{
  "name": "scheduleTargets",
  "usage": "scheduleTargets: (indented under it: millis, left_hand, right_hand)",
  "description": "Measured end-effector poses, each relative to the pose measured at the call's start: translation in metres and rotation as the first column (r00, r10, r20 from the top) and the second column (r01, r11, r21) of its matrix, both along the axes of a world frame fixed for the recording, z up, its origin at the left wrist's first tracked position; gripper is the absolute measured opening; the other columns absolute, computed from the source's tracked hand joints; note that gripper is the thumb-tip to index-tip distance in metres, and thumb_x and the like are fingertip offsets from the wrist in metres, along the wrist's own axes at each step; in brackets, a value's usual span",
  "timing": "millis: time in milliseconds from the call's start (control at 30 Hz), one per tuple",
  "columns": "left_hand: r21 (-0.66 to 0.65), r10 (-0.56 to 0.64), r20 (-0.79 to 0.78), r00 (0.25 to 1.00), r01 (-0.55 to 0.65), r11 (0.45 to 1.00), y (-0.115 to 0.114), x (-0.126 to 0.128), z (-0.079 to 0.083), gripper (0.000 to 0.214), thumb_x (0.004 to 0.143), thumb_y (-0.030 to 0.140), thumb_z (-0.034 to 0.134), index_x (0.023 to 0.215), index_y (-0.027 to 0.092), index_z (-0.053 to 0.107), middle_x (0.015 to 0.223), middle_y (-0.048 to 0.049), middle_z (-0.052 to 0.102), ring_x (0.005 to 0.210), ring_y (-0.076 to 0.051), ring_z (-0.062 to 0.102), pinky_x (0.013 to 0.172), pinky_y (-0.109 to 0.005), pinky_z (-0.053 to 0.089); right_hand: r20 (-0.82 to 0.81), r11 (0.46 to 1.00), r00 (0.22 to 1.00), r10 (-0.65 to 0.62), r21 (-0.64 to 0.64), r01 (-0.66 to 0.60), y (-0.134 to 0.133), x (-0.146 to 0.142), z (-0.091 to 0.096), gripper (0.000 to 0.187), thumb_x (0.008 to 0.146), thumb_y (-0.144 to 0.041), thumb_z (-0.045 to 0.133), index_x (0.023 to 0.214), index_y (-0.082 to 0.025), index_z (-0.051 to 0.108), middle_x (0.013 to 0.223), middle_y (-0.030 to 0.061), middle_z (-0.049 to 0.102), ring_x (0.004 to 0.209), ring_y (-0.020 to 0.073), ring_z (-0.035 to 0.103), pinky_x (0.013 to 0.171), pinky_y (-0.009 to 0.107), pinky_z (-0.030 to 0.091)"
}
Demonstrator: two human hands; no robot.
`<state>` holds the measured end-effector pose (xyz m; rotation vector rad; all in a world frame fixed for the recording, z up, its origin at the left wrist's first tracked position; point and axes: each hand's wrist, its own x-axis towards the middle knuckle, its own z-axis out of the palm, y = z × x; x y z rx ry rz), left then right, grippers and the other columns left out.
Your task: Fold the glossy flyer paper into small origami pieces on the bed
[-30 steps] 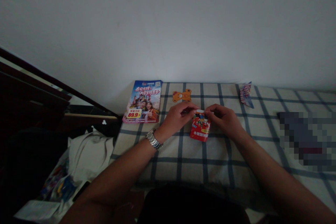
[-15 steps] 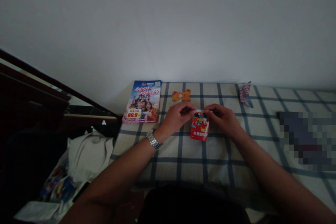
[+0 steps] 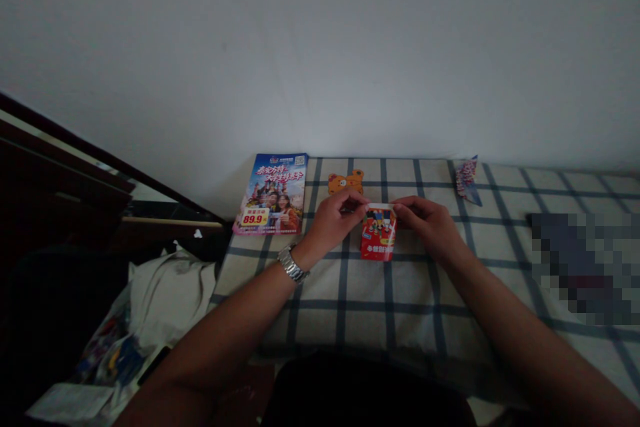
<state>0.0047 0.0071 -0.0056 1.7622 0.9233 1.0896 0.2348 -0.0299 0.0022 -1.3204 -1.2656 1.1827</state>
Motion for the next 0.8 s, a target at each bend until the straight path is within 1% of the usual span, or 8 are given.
scheduleTargets:
  millis: [200,300,433,600,800]
  left_hand:
    - [0.004,0.014,0.011,1.0,-0.014,1.0,0.001,0.002,0.002,0.006,0.097,0.024,0.072,0.099,0.019,0.07,0.095,-0.0027,0.075,0.087,-0.015,0.073,0.08,-0.028,0.059]
    - [0.004,0.012,0.034,0.999,-0.012,1.0,0.001,0.002,0.001,0.005,0.096,0.023,0.072,0.098,0.019,0.07,0.095,-0.0029,0.075,0.087,-0.016,0.073,0.08,-0.028,0.059]
    - [-0.005,0.008,0.057,0.998,-0.008,1.0,0.001,0.002,0.001,0.005,0.095,0.022,0.073,0.098,0.019,0.07,0.095,-0.003,0.075,0.087,-0.016,0.073,0.08,-0.029,0.059]
    - [-0.01,0.001,0.06,0.998,-0.001,1.0,0.0,0.002,0.002,0.008,0.096,0.026,0.073,0.099,0.019,0.07,0.097,-0.0042,0.076,0.089,-0.017,0.073,0.082,-0.031,0.06]
    - [-0.019,0.002,0.083,0.997,0.0,1.0,-0.001,0.002,-0.001,0.014,0.097,0.032,0.074,0.103,0.019,0.07,0.1,-0.0045,0.076,0.091,-0.017,0.073,0.082,-0.029,0.06]
  right_hand:
    - [-0.02,0.999,1.0,0.001,-0.041,-0.002,0.001,0.0,0.0,0.04,0.08,-0.06,0.084,0.092,-0.022,0.08,0.088,0.0063,0.082,0.079,0.025,0.078,0.079,0.04,0.068]
    - [-0.047,0.997,0.999,0.001,-0.078,-0.005,0.001,0.001,0.0,0.04,0.079,-0.059,0.085,0.093,-0.022,0.081,0.09,0.0056,0.083,0.081,0.0246,0.078,0.081,0.039,0.067]
    - [-0.084,0.994,0.996,-0.009,-0.111,0.0,0.001,0.001,0.001,0.038,0.077,-0.059,0.087,0.09,-0.023,0.082,0.088,0.0049,0.082,0.079,0.0242,0.077,0.081,0.04,0.067]
    - [-0.095,0.993,0.995,-0.022,-0.12,0.01,0.001,0.001,-0.001,0.038,0.076,-0.058,0.088,0.09,-0.023,0.082,0.087,0.0046,0.082,0.079,0.0233,0.076,0.08,0.038,0.066]
    - [-0.227,0.987,0.972,-0.062,-0.158,0.026,0.003,0.002,-0.009,0.034,0.077,-0.055,0.089,0.09,-0.025,0.082,0.091,0.0032,0.082,0.081,0.0212,0.075,0.08,0.035,0.065]
